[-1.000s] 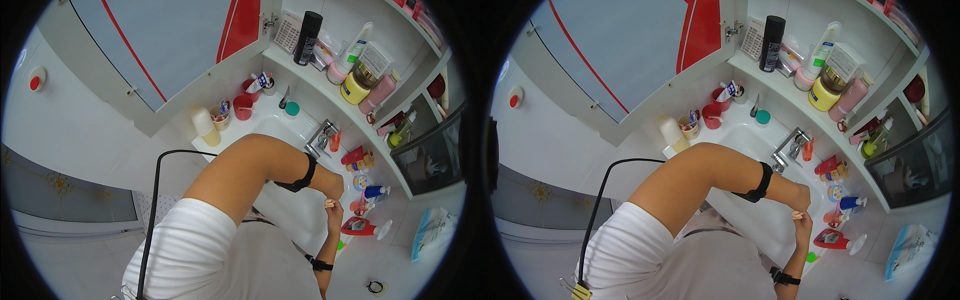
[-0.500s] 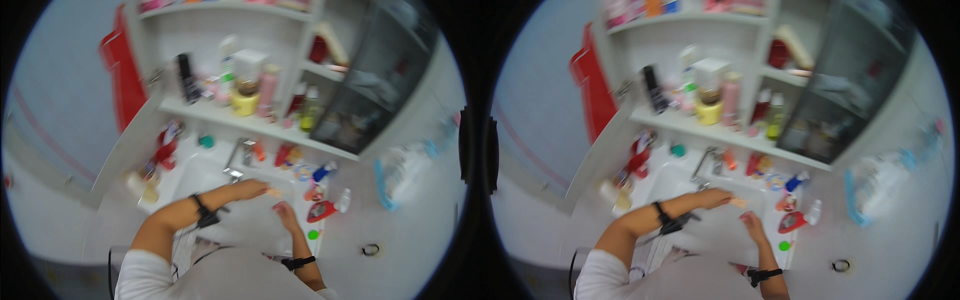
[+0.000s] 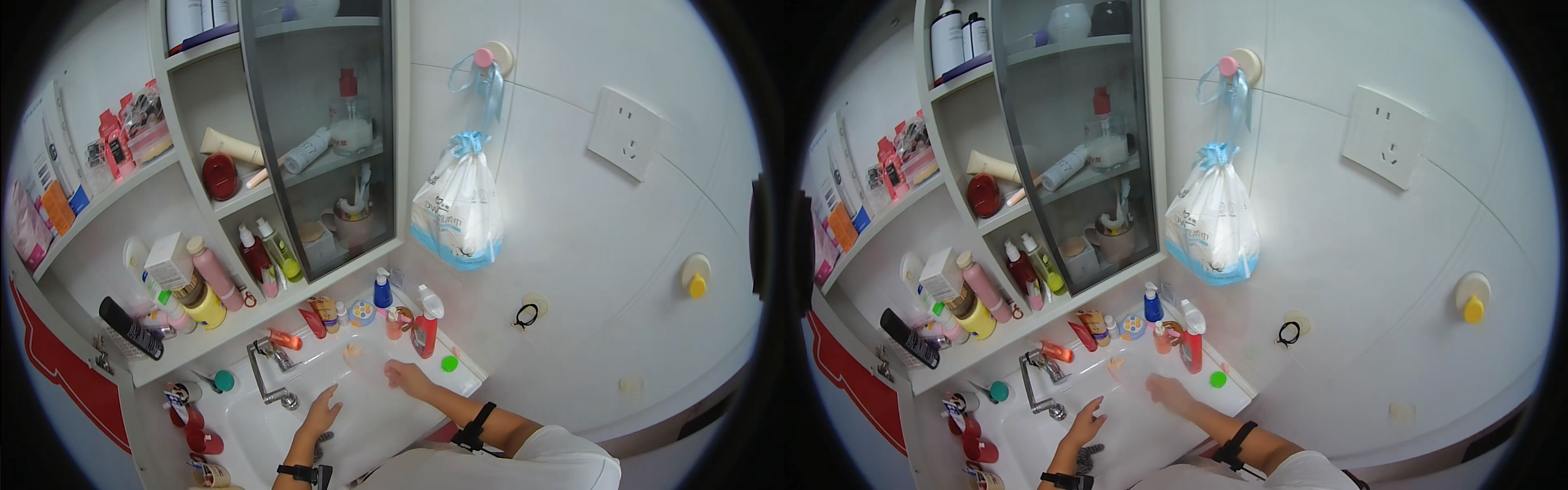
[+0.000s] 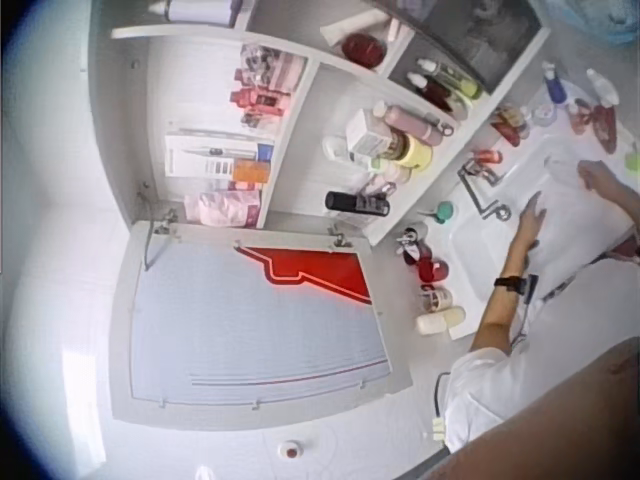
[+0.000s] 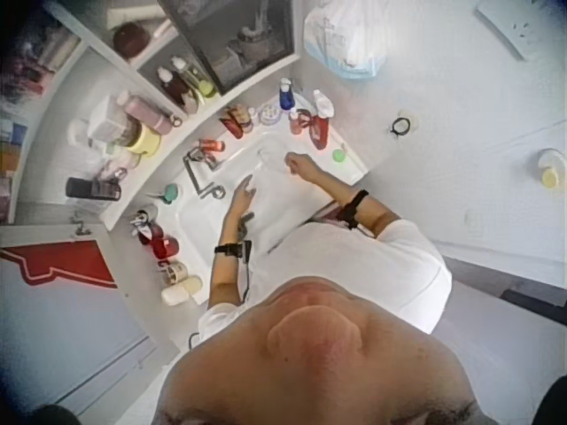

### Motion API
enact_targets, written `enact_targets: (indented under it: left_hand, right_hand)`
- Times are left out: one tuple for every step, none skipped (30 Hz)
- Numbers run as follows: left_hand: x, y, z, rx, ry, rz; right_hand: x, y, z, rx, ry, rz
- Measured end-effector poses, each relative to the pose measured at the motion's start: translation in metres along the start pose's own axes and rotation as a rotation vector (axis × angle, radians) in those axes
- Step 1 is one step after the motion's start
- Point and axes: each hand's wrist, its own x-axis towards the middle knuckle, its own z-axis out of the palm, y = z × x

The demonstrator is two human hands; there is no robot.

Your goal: The person washes a rag in a bathroom sink, rubbing it under running water, squeezing it, and hanging a bag from a wall hook.

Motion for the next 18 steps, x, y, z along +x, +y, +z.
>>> enact_targets:
  left_hand:
    - [0.008,0.006,-0.003,0.003,-0.016,0.009]
    - [0.014,0.013,-0.006,0.012,-0.015,0.012]
    - [0.019,0.017,-0.009,0.021,-0.014,0.014]
    - [0.022,0.015,-0.01,0.031,-0.022,0.054]
    - [0.022,0.016,-0.013,0.037,-0.038,0.06]
    - [0.024,0.017,-0.017,0.05,-0.051,0.093]
    - [0.027,0.019,-0.02,0.062,-0.061,0.128]
    - [0.03,0.023,-0.021,0.066,-0.072,0.144]
    - [0.024,0.024,-0.025,0.059,-0.074,0.08]
    - [0.02,0.027,-0.026,0.051,-0.082,0.026]
    - [0.016,0.024,-0.027,0.056,-0.088,0.036]
    - [0.012,0.019,-0.026,0.051,-0.108,0.009]
    - [0.005,0.011,-0.027,0.045,-0.113,-0.031]
    - [0.002,0.004,-0.024,0.014,-0.113,-0.044]
    - [-0.002,-0.026,-0.015,-0.057,-0.107,-0.03]
    - [-0.004,-0.028,-0.013,-0.072,-0.143,-0.079]
    - [-0.007,-0.026,-0.012,-0.088,-0.177,-0.13]
    - [-0.009,-0.026,-0.01,-0.091,-0.181,-0.123]
  right_hand:
    - [0.0,-0.005,-0.006,0.132,0.066,0.045]
    - [0.003,-0.011,-0.014,-0.067,-0.009,0.051]
    - [0.009,-0.017,-0.026,-0.264,-0.087,0.058]
    - [0.013,-0.022,-0.035,-0.329,-0.107,0.019]
    - [0.021,-0.028,-0.046,-0.396,-0.122,-0.021]
    - [0.032,-0.05,-0.063,-0.248,-0.078,-0.028]
    - [0.043,-0.074,-0.083,-0.103,-0.035,-0.039]
    - [0.053,-0.084,-0.103,0.241,0.016,-0.05]
    - [0.053,-0.138,-0.137,0.229,0.093,-0.023]
    - [0.053,-0.175,-0.163,0.086,0.264,-0.193]
    - [0.052,-0.209,-0.197,0.081,0.306,-0.201]
    - [0.054,-0.233,-0.228,0.194,0.391,-0.358]
    - [0.051,-0.268,-0.253,0.138,0.471,-0.347]
    - [0.047,-0.287,-0.279,0.123,0.558,-0.406]
    - [0.047,-0.305,-0.299,0.18,0.612,-0.446]
    - [0.045,-0.313,-0.32,0.143,0.681,-0.495]
    - [0.045,-0.32,-0.335,0.135,0.685,-0.496]
    - [0.044,-0.325,-0.348,0.149,0.718,-0.5]
